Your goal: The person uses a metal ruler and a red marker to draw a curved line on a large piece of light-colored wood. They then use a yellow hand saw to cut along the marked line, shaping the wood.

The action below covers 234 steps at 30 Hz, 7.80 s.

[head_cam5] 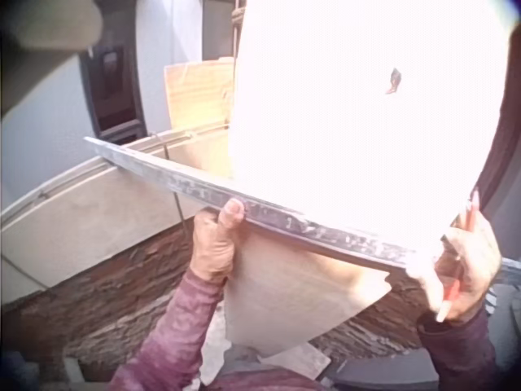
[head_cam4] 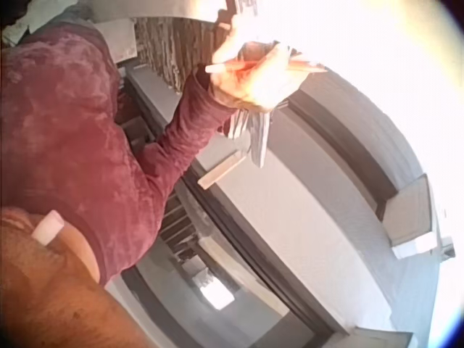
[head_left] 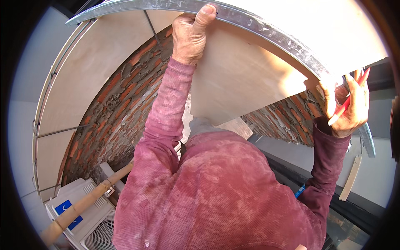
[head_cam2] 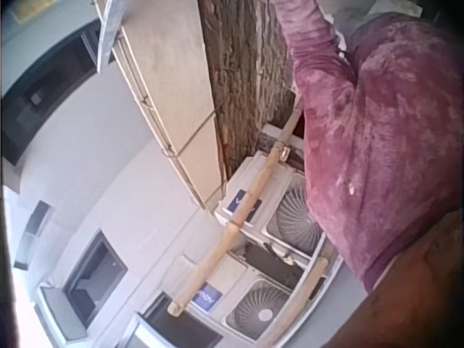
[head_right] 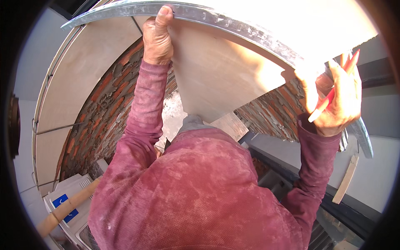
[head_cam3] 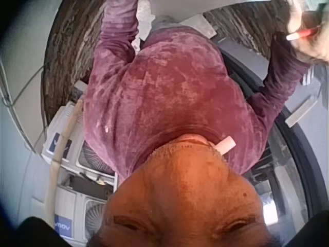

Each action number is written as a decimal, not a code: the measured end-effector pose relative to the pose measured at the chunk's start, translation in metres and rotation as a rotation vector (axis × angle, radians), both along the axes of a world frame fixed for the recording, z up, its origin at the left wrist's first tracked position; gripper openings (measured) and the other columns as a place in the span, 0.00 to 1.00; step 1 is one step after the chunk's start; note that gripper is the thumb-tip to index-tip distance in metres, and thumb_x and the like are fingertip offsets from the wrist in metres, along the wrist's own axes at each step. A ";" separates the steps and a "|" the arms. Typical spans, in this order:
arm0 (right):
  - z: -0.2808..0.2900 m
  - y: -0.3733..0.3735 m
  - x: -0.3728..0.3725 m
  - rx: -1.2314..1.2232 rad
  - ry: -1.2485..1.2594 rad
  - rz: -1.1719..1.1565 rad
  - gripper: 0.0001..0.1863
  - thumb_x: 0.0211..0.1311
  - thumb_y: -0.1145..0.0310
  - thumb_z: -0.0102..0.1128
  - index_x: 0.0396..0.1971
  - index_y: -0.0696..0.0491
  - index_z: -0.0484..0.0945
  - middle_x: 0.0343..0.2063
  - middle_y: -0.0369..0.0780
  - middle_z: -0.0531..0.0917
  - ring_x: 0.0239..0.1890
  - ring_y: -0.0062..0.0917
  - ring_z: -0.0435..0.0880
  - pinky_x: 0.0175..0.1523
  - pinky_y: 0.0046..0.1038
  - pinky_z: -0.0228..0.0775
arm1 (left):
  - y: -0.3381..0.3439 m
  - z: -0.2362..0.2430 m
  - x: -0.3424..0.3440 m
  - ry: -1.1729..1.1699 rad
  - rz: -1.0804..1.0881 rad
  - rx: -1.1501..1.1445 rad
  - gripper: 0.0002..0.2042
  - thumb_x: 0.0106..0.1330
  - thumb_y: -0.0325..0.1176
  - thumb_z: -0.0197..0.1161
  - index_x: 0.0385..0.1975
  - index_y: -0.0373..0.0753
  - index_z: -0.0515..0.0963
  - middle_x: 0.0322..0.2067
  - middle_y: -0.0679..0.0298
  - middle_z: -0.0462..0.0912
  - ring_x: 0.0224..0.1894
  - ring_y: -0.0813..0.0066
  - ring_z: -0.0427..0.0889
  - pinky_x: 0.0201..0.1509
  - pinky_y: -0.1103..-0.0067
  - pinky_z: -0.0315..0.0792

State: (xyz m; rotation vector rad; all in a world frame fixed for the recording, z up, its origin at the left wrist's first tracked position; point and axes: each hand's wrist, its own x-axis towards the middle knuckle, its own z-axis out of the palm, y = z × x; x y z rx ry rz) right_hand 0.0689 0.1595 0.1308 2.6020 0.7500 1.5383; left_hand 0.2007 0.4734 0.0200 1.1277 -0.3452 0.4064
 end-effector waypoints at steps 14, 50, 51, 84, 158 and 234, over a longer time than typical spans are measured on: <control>0.116 0.022 0.052 -0.006 -0.090 0.047 0.25 0.38 0.56 0.80 0.29 0.57 0.76 0.39 0.51 0.85 0.49 0.43 0.84 0.51 0.33 0.77 | 0.011 0.112 0.041 -0.121 -0.016 -0.090 0.19 0.64 0.46 0.70 0.41 0.35 0.83 0.37 0.69 0.82 0.43 0.82 0.77 0.51 0.81 0.70; 0.350 -0.042 0.134 0.624 0.107 -0.368 0.20 0.55 0.56 0.72 0.26 0.54 0.71 0.28 0.41 0.81 0.29 0.27 0.81 0.38 0.32 0.73 | -0.089 0.286 0.146 -0.051 -0.253 0.072 0.27 0.59 0.62 0.68 0.24 0.39 0.73 0.15 0.75 0.63 0.13 0.88 0.59 0.14 0.85 0.59; 0.368 -0.048 0.136 0.654 0.108 -0.345 0.20 0.55 0.56 0.72 0.27 0.57 0.76 0.28 0.41 0.82 0.29 0.25 0.82 0.36 0.30 0.72 | -0.094 0.307 0.142 -0.016 -0.256 0.080 0.29 0.58 0.62 0.69 0.28 0.35 0.76 0.16 0.73 0.67 0.13 0.88 0.62 0.15 0.85 0.61; 0.332 -0.072 0.070 -0.051 -0.041 -0.330 0.31 0.44 0.44 0.77 0.35 0.51 0.71 0.29 0.44 0.85 0.31 0.35 0.86 0.37 0.33 0.75 | -0.113 0.345 0.166 -0.163 -0.374 0.021 0.36 0.63 0.64 0.61 0.37 0.26 0.78 0.30 0.59 0.80 0.29 0.80 0.76 0.28 0.82 0.73; 0.338 -0.034 -0.020 -0.224 0.029 -0.667 0.22 0.50 0.66 0.74 0.47 0.53 0.79 0.35 0.41 0.83 0.39 0.34 0.81 0.46 0.36 0.71 | -0.166 0.339 0.119 0.076 -0.885 0.185 0.29 0.51 0.66 0.70 0.18 0.44 0.69 0.14 0.76 0.63 0.15 0.88 0.60 0.16 0.86 0.60; 0.317 -0.162 0.005 0.664 0.490 -0.307 0.14 0.63 0.64 0.67 0.26 0.50 0.71 0.21 0.27 0.68 0.25 0.11 0.64 0.32 0.18 0.60 | -0.197 0.362 0.161 -0.164 -1.056 0.297 0.26 0.67 0.55 0.60 0.51 0.37 0.75 0.45 0.58 0.80 0.50 0.68 0.80 0.58 0.75 0.75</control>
